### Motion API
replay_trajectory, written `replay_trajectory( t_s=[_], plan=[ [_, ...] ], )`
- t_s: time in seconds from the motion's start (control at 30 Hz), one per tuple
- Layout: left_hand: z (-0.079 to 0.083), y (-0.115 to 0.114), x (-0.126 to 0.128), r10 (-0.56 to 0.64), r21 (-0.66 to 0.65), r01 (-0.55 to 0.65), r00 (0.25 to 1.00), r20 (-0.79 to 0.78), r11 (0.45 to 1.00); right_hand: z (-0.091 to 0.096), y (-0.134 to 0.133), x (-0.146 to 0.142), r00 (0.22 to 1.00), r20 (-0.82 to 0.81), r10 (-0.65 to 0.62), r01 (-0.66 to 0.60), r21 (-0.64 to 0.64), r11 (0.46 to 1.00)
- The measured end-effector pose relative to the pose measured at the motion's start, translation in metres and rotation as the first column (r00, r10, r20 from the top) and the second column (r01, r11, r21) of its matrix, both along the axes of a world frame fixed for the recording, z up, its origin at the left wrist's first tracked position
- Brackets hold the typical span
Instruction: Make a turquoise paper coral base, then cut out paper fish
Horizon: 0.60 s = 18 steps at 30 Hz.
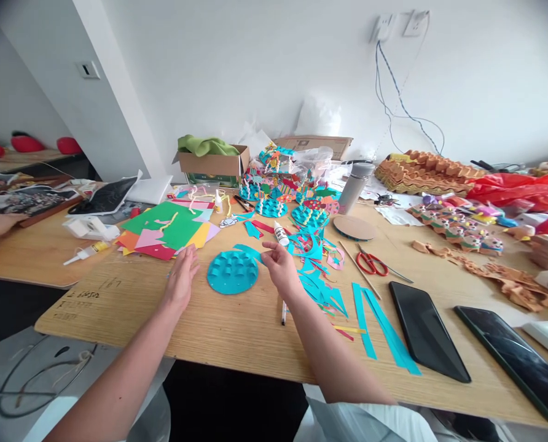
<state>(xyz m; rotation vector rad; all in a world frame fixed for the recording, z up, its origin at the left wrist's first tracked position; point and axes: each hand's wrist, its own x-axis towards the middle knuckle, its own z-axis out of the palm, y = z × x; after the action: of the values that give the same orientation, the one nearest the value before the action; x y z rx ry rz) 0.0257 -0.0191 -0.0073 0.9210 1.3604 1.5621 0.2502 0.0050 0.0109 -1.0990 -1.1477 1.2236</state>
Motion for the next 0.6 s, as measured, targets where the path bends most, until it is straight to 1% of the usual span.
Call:
replay_trajectory(
  t_s=[0.07,0.13,0.2,0.27,0.33,0.4,0.5,0.6],
  plan=[
    [0.002,-0.002,0.001,0.036,0.088,-0.031,0.998,-0.05,0.996,0.011,0.0,-0.003,0.998,0.05,0.024,-0.029,0.103,0.994],
    [0.006,-0.002,0.005,0.017,0.143,-0.002,0.994,-0.107,0.99,0.024,0.0,-0.008,0.996,0.065,0.059,-0.07,0.193,0.979],
    [0.014,-0.001,0.01,-0.07,0.139,0.091,0.986,-0.151,0.986,0.036,-0.001,-0.014,0.993,0.068,0.094,-0.109,0.26,0.96],
    [0.022,0.002,0.016,-0.169,0.126,0.191,0.972,-0.164,0.974,0.042,-0.001,-0.02,0.989,0.071,0.126,-0.142,0.299,0.944],
    [0.028,0.006,0.021,-0.23,0.15,0.246,0.966,-0.117,0.957,0.041,-0.002,-0.025,0.985,0.087,0.149,-0.17,0.32,0.932],
    [0.029,0.013,0.023,-0.242,0.193,0.245,0.97,-0.04,0.95,0.032,-0.002,-0.028,0.98,0.129,0.15,-0.185,0.333,0.925],
    [0.021,0.021,0.023,-0.206,0.229,0.194,0.978,0.031,0.954,0.015,-0.002,-0.028,0.973,0.214,0.092,-0.162,0.342,0.926],
    [0.01,0.025,0.021,-0.171,0.218,0.157,0.984,0.05,0.963,0.003,-0.003,-0.026,0.956,0.29,0.044,-0.141,0.323,0.936]
  ],
)
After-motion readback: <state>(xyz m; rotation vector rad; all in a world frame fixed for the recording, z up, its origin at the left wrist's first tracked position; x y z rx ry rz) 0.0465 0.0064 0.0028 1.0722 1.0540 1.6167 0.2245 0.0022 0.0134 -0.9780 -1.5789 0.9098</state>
